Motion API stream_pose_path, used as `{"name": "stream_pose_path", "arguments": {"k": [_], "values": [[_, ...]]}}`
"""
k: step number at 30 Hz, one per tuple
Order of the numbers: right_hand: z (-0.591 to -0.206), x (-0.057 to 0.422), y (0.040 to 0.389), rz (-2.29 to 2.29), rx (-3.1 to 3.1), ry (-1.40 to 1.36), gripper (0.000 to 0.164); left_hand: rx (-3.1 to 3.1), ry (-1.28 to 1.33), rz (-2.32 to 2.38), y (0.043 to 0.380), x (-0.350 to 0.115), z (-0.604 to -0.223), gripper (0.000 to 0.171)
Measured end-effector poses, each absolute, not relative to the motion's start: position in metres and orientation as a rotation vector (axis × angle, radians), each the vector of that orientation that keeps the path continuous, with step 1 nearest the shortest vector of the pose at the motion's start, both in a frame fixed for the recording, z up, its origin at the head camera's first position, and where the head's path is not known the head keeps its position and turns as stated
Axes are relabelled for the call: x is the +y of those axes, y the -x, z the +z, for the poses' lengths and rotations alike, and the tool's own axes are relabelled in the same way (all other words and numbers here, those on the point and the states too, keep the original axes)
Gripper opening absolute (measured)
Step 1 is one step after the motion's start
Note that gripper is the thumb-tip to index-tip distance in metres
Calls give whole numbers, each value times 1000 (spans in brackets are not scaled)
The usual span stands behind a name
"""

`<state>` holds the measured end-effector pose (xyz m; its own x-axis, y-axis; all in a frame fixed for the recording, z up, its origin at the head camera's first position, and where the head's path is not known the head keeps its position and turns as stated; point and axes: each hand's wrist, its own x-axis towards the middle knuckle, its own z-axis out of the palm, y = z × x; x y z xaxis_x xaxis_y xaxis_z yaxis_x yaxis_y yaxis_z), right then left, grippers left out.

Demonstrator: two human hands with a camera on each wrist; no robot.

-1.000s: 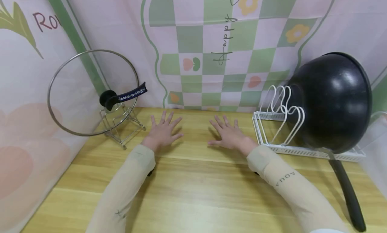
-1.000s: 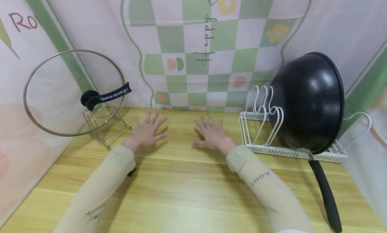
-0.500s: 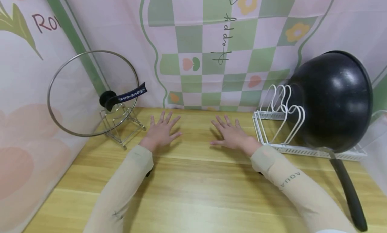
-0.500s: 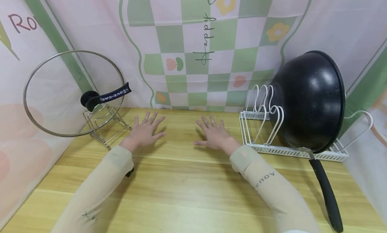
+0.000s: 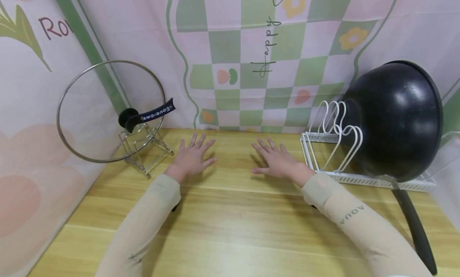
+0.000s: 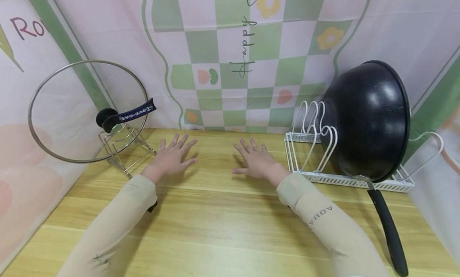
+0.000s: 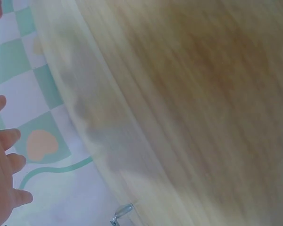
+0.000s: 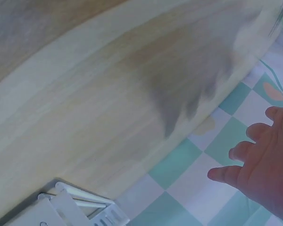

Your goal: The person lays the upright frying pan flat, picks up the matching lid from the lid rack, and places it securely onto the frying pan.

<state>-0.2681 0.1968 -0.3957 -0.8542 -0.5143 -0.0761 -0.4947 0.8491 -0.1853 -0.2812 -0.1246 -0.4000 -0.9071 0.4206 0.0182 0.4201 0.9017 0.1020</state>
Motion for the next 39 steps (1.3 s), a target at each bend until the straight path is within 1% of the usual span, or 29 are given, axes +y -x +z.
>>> {"name": "stream_pose_path", "arguments": {"k": [14, 24, 31, 39], "values": [[-391, 200, 259, -137, 2909, 857, 97, 3049, -732, 179, 275, -121, -396, 70], [-384, 203, 251, -160, 2914, 897, 94, 3046, -782, 194, 270, -114, -392, 69], [-382, 212, 250, -107, 2940, 875, 93, 3042, -826, 196, 265, -108, -389, 67], [-375, 218, 248, -147, 2948, 858, 93, 3069, -897, 219, 262, -104, -386, 65]]}}
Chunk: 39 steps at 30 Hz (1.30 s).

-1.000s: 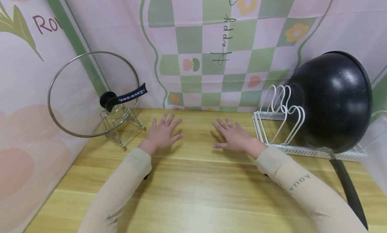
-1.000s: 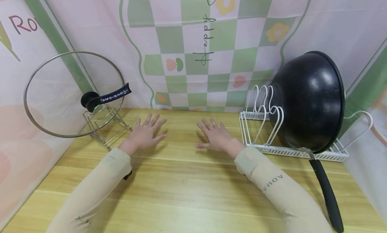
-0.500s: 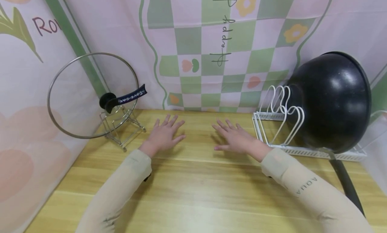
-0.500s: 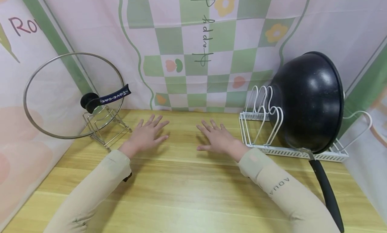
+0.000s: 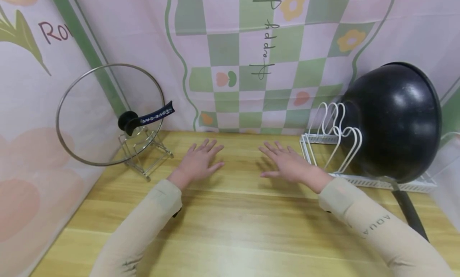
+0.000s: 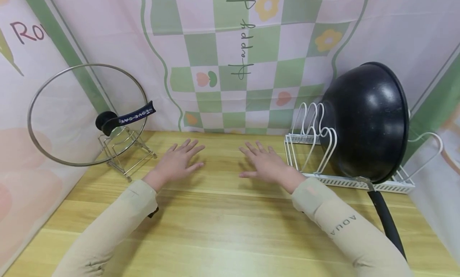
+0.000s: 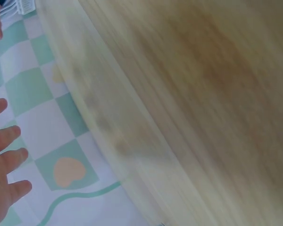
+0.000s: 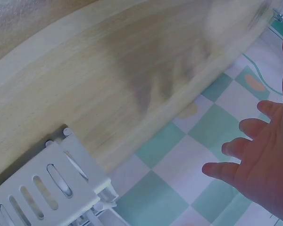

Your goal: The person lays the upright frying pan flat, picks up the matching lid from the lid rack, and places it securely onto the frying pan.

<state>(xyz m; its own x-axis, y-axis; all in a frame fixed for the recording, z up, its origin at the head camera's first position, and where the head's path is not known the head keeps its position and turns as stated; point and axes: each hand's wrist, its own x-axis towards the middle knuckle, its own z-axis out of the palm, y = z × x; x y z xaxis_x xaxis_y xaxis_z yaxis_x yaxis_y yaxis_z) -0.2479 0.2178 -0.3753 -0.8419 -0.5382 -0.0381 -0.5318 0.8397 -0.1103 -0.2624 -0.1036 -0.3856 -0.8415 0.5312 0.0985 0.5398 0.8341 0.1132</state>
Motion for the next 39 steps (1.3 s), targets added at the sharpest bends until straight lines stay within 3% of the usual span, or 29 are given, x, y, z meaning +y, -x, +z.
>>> {"name": "stream_pose_path", "arguments": {"k": [39], "values": [[-357, 258, 234, -363, 3026, 810, 78, -2669, 1008, -481, 261, -83, -388, 48]]}}
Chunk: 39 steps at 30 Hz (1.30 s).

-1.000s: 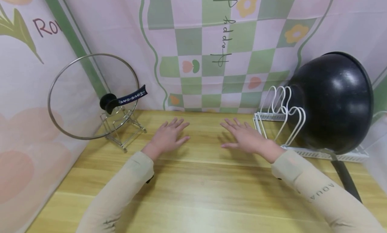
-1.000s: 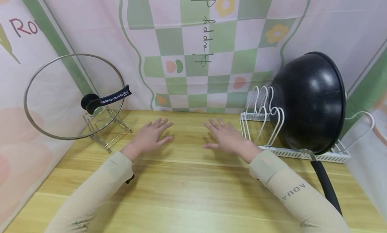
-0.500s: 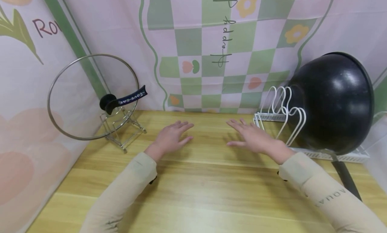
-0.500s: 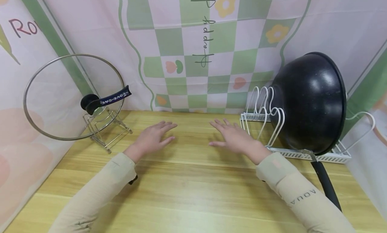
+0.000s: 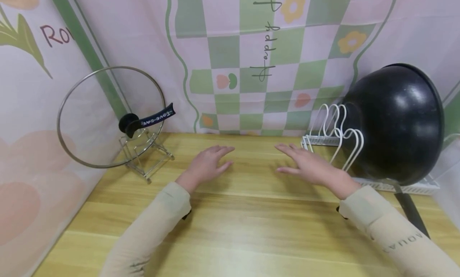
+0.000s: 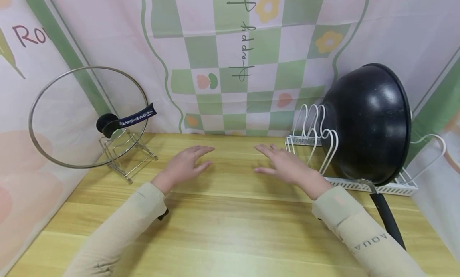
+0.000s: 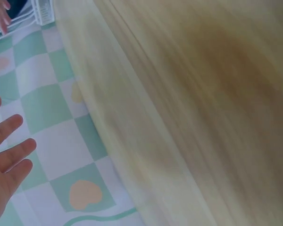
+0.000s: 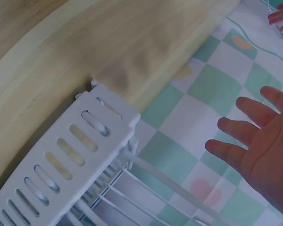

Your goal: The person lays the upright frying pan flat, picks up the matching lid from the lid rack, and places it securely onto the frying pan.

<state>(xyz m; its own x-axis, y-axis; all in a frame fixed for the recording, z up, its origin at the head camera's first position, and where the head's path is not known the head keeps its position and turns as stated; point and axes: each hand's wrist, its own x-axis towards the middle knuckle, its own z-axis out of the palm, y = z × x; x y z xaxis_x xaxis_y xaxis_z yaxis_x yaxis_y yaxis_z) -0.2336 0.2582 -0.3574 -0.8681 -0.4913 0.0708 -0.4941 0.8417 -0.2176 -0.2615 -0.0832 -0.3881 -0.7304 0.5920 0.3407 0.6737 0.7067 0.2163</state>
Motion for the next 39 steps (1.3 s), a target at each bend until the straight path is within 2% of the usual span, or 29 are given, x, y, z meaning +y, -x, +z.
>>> {"name": "stream_pose_path", "arguments": {"k": [16, 39], "values": [[-348, 270, 226, 373, -2872, -770, 62, -2641, 1067, -687, 260, -57, -390, 46], [-331, 287, 213, 363, -2674, -759, 56, -2655, 1126, -705, 258, -14, -382, 48]]}}
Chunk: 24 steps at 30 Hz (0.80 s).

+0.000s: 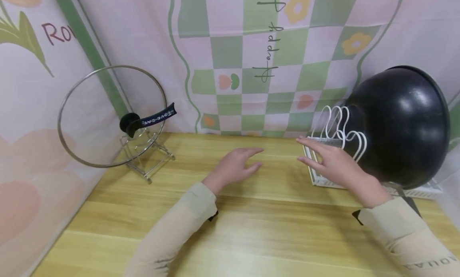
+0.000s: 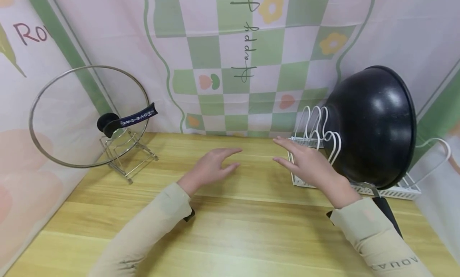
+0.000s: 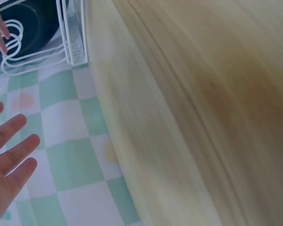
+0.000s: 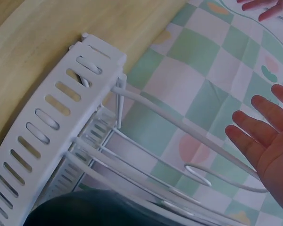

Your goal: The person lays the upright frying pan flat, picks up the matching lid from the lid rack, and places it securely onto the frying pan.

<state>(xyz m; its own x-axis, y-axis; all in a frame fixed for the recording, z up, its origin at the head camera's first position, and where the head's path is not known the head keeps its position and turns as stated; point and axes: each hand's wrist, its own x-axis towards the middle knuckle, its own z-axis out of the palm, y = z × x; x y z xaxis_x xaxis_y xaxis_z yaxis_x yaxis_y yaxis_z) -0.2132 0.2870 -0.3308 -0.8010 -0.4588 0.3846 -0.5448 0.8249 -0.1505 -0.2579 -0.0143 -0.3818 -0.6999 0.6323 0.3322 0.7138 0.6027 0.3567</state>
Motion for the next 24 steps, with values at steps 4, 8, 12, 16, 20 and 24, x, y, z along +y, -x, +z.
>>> {"name": "stream_pose_path", "arguments": {"k": [4, 8, 12, 16, 20, 24], "values": [[-330, 289, 212, 372, -2590, -774, 52, -2657, 1128, -707, 257, -9, -381, 48], [-330, 293, 212, 390, -2424, -806, 41, -2670, 1132, -768, 255, -5, -383, 47], [-330, 298, 215, 389, -2245, -833, 50, -2672, 1128, -814, 252, -1, -384, 47], [-329, 302, 219, 379, -2114, -837, 66, -2669, 1130, -810, 251, 2, -385, 46], [-329, 305, 220, 431, -2067, -800, 63, -2679, 1131, -827, 250, 3, -386, 47], [-327, 307, 218, 498, -2103, -714, 46, -2695, 1118, -836, 250, 4, -387, 48]]}}
